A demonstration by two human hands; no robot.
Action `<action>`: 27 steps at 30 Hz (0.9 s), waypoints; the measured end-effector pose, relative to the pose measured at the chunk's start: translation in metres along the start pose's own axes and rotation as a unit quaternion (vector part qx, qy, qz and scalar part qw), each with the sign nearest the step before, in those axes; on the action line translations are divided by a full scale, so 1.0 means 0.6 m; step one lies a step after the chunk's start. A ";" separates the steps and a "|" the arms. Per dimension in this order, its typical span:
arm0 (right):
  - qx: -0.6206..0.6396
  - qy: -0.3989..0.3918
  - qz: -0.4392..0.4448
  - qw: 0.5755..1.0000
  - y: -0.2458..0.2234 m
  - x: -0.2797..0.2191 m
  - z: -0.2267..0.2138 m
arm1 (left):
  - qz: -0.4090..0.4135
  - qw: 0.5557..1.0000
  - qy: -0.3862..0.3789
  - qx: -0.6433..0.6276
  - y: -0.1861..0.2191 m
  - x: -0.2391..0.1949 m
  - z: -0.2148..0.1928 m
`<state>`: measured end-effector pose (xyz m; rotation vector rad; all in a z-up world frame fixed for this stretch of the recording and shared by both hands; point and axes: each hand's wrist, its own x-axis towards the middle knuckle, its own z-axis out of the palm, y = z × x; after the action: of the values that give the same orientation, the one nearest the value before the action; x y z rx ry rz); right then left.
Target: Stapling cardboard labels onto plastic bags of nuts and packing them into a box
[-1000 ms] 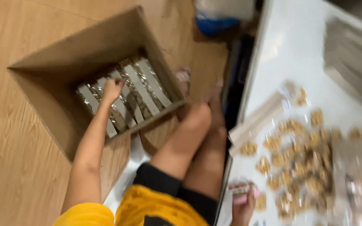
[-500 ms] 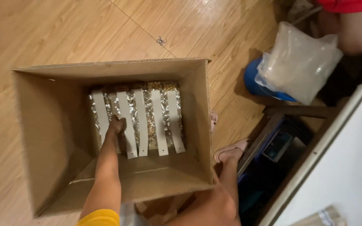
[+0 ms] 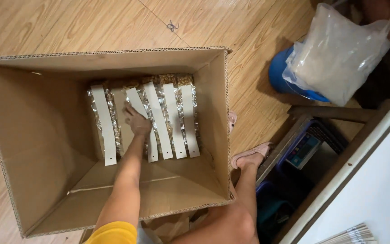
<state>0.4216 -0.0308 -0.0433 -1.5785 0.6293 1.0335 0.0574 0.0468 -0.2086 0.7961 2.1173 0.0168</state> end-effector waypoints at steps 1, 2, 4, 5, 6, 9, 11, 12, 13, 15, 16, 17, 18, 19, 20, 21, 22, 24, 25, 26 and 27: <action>0.002 -0.002 -0.001 1.000 -0.001 -0.004 -0.004 | 0.003 1.000 0.001 0.000 -0.009 0.017 0.002; -0.006 0.001 0.007 1.000 -0.003 -0.005 -0.004 | 0.027 0.999 -0.015 0.018 -0.015 0.037 0.004; -0.016 0.002 0.012 1.000 -0.006 -0.010 -0.001 | 0.053 0.998 -0.032 0.033 -0.008 0.060 -0.004; -0.008 0.002 0.009 1.000 -0.006 -0.011 0.001 | 0.093 0.996 -0.009 0.014 0.003 0.064 -0.013; 0.001 0.006 0.007 1.000 -0.004 -0.013 -0.001 | 0.132 0.991 0.012 -0.003 0.011 0.066 -0.022; 0.017 0.011 0.014 1.000 -0.013 -0.009 0.005 | 0.159 0.980 -0.011 0.117 0.067 0.062 -0.046; -0.048 0.011 0.024 0.999 -0.026 -0.075 0.038 | 0.159 0.977 -0.024 0.141 0.065 0.077 -0.042; -0.111 0.002 0.033 0.993 -0.030 -0.105 0.061 | 0.162 0.973 -0.029 0.163 0.067 0.089 -0.047; -0.109 0.003 0.037 0.993 -0.023 -0.051 0.023 | 0.162 0.972 -0.029 0.168 0.068 0.053 -0.047; -0.014 -0.023 0.000 1.000 -0.009 0.059 -0.041 | 0.197 0.945 0.062 0.255 0.082 -0.013 -0.049; -0.011 -0.022 -0.001 1.000 -0.013 0.036 -0.024 | 0.199 0.944 0.062 0.256 0.053 -0.014 -0.022; 0.009 -0.019 0.005 1.000 -0.017 0.013 -0.006 | 0.246 0.869 -0.047 0.426 0.022 -0.015 0.004; 0.027 -0.016 0.012 0.999 -0.019 -0.012 0.010 | 0.278 0.753 -0.154 0.576 -0.013 -0.019 0.028; 0.028 -0.015 0.013 0.999 -0.016 -0.006 0.001 | 0.278 0.752 -0.155 0.577 -0.023 -0.014 0.034; 0.031 -0.016 0.016 0.999 -0.015 0.001 -0.005 | 0.277 0.742 -0.181 0.583 -0.031 -0.009 0.040; 0.035 -0.017 0.019 0.999 -0.013 0.006 -0.011 | 0.277 0.730 -0.207 0.589 -0.040 -0.004 0.045; 0.031 -0.016 0.022 0.999 -0.016 -0.009 -0.003 | 0.272 0.732 -0.209 0.589 -0.040 0.005 0.053; 0.014 -0.004 0.031 0.999 -0.021 -0.039 0.020 | 0.306 0.640 -0.190 0.679 -0.031 0.031 0.059; 0.014 -0.008 0.035 0.999 -0.019 -0.046 0.025 | 0.302 0.641 -0.187 0.680 -0.030 0.005 0.041; 0.010 -0.009 0.032 0.999 -0.020 -0.053 0.026 | 0.343 0.701 -0.109 0.615 -0.028 -0.023 0.027; 0.007 -0.011 0.030 0.999 -0.021 -0.059 0.028 | 0.379 0.750 -0.029 0.541 -0.026 -0.050 0.015</action>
<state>0.4100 -0.0160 -0.0070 -1.5429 0.6712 1.0882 0.0685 0.0156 -0.1971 2.2466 1.4374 -0.8570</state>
